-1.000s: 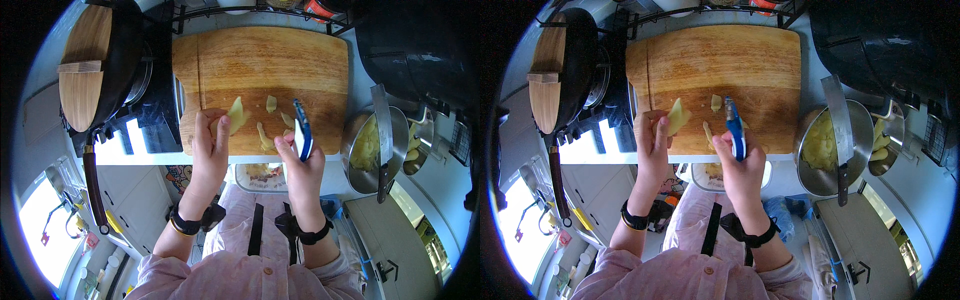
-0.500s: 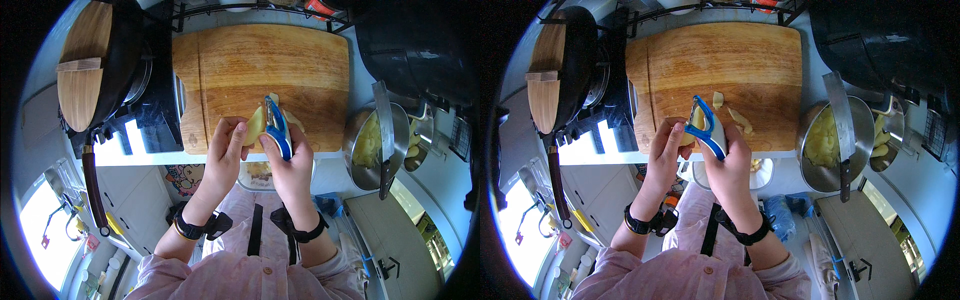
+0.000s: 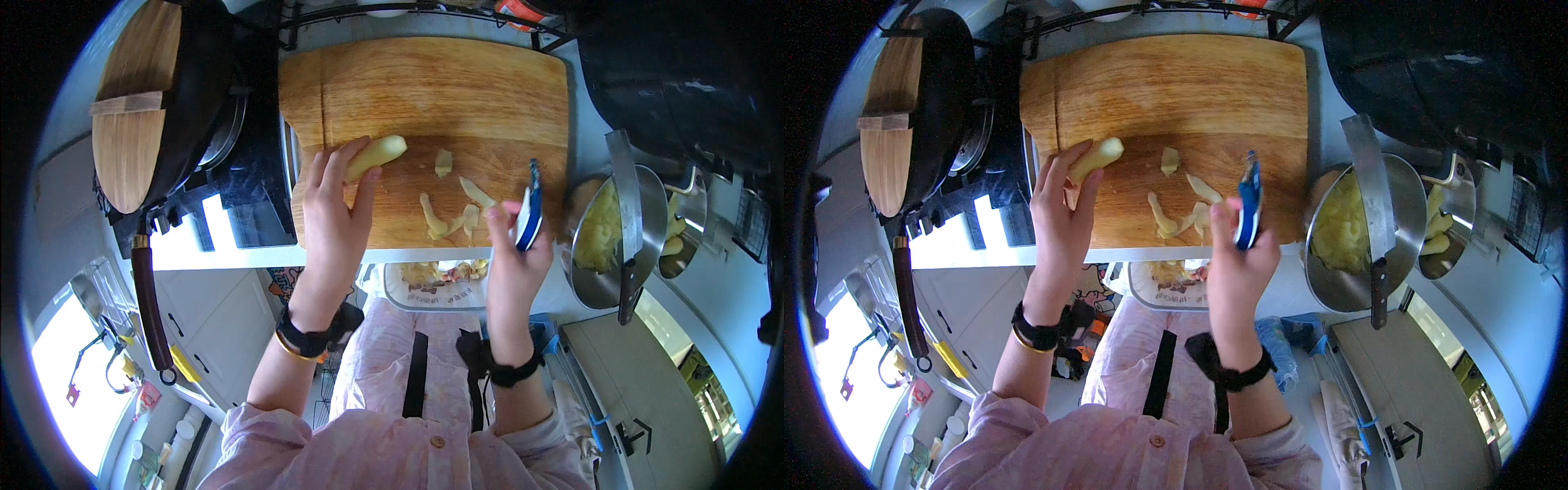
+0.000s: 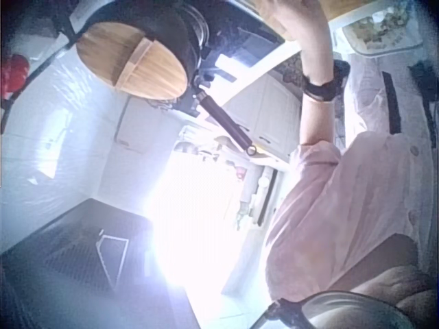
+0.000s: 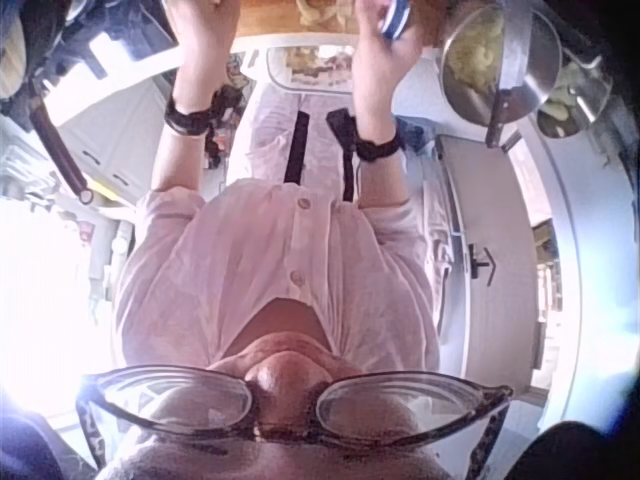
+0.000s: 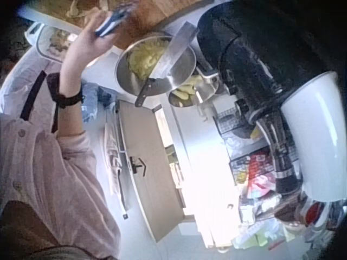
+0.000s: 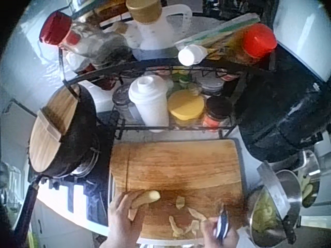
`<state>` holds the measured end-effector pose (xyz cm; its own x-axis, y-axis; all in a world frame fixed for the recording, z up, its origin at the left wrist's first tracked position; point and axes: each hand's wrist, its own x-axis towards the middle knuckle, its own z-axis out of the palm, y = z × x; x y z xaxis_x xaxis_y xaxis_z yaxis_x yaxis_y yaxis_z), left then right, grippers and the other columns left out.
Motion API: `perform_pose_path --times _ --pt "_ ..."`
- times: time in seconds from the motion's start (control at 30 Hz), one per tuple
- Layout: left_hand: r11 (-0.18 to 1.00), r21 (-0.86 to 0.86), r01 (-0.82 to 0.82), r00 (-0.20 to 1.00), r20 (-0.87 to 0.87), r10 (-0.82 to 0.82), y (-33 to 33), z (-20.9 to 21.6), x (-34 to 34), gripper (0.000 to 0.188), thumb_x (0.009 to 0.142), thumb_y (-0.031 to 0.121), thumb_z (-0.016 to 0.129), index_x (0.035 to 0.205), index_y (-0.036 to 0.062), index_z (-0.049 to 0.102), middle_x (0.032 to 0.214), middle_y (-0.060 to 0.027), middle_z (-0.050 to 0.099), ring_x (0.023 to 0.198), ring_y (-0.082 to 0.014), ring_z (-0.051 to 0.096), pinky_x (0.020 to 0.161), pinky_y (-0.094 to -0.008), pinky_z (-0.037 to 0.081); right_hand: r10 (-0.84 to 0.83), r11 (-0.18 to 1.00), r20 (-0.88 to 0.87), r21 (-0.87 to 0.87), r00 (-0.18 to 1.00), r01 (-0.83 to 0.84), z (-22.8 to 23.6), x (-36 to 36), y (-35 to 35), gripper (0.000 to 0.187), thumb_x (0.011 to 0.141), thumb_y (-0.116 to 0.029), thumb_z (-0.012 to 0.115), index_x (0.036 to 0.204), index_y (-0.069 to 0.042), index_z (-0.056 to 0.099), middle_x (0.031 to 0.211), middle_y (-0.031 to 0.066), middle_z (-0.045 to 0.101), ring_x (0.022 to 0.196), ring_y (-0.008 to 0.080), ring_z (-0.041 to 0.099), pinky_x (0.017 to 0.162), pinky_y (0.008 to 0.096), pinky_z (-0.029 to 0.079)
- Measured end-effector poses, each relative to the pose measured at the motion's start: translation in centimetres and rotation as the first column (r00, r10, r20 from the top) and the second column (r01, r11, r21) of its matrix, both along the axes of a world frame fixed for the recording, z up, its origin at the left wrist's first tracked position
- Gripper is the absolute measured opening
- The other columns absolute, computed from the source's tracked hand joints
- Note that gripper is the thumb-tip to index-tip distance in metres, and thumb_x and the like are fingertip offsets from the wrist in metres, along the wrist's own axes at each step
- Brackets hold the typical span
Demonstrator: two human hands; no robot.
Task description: The person peels potatoes with a vegetable peeler over a cutting board and a metal bowl. Potato skins are collected in a small container while peeled potatoes are placed into the bowl.
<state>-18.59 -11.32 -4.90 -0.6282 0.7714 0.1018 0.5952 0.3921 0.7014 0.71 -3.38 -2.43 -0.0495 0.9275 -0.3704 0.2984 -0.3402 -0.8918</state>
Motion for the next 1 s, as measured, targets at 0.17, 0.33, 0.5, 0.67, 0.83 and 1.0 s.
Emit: perform_pose_path --times 0.17,0.33,0.5,0.67,0.83,1.0 --pt "0.986 -0.161 0.033 0.890 -0.444 -0.102 1.1 0.4 -0.1 0.047 0.094 0.012 0.075 0.139 0.0101 0.064 0.138 -0.0111 0.061 0.127 -0.0345 0.057 0.107 -0.0487 0.047 -0.007 0.993 -0.036 0.119 0.999 0.011 -1.4 0.7 2.4 0.027 0.095 -0.014 0.080 0.115 -0.002 0.068 0.102 0.0022 0.071 0.087 0.0076 0.062 0.078 0.0254 0.049" --pt "0.886 -0.168 0.432 0.868 -0.189 -0.459 2.1 1.1 3.0 0.070 0.088 0.022 0.081 0.151 0.0089 0.053 0.148 -0.0146 0.055 0.138 -0.0339 0.049 0.115 -0.0493 0.043 0.109 0.993 0.214 0.024 0.971 -0.117 -0.1 2.1 0.7 0.032 0.093 -0.006 0.078 0.123 -0.002 0.068 0.116 0.0063 0.072 0.108 0.0148 0.065 0.098 0.0308 0.047" --pt "0.780 -0.260 0.569 0.790 -0.090 -0.606 2.2 0.8 3.8 0.097 0.080 0.032 0.086 0.161 0.0058 0.039 0.157 -0.0161 0.048 0.140 -0.0364 0.049 0.120 -0.0470 0.041 0.161 0.987 0.112 0.004 0.981 -0.163 -1.1 2.5 -0.4 0.032 0.092 -0.005 0.077 0.123 -0.002 0.068 0.112 0.0066 0.071 0.100 0.0144 0.064 0.091 0.0299 0.049" --pt "0.743 -0.239 0.625 0.765 0.000 -0.644 0.9 0.8 3.3 0.095 0.081 0.027 0.085 0.161 0.0039 0.038 0.160 -0.0155 0.045 0.138 -0.0363 0.050 0.116 -0.0460 0.045 0.177 0.973 0.003 -0.152 0.984 -0.174 -2.0 2.0 -1.7 0.038 0.091 -0.006 0.078 0.127 -0.001 0.068 0.110 0.0059 0.072 0.096 0.0134 0.064 0.087 0.0290 0.051" --pt "0.776 -0.231 0.587 0.796 -0.013 -0.606 1.7 1.2 2.9 0.092 0.082 0.020 0.084 0.160 0.0045 0.038 0.149 -0.0155 0.053 0.131 -0.0370 0.054 0.112 -0.0447 0.048 0.212 0.977 -0.012 0.030 0.977 -0.212 -2.1 2.4 -1.0 0.041 0.091 0.001 0.074 0.132 0.001 0.066 0.119 0.0068 0.073 0.092 0.0096 0.066 0.080 0.0244 0.053" --pt "0.782 -0.242 0.575 0.783 -0.114 -0.611 3.3 1.2 2.2 0.081 0.081 0.015 0.083 0.151 -0.0010 0.046 0.139 -0.0165 0.056 0.124 -0.0333 0.057 0.105 -0.0378 0.055 0.168 0.979 -0.043 -0.112 0.985 -0.172 -1.9 2.4 -0.9 0.028 0.089 -0.010 0.078 0.116 -0.004 0.071 0.094 0.0084 0.073 0.077 0.0168 0.066 0.074 0.0310 0.052"
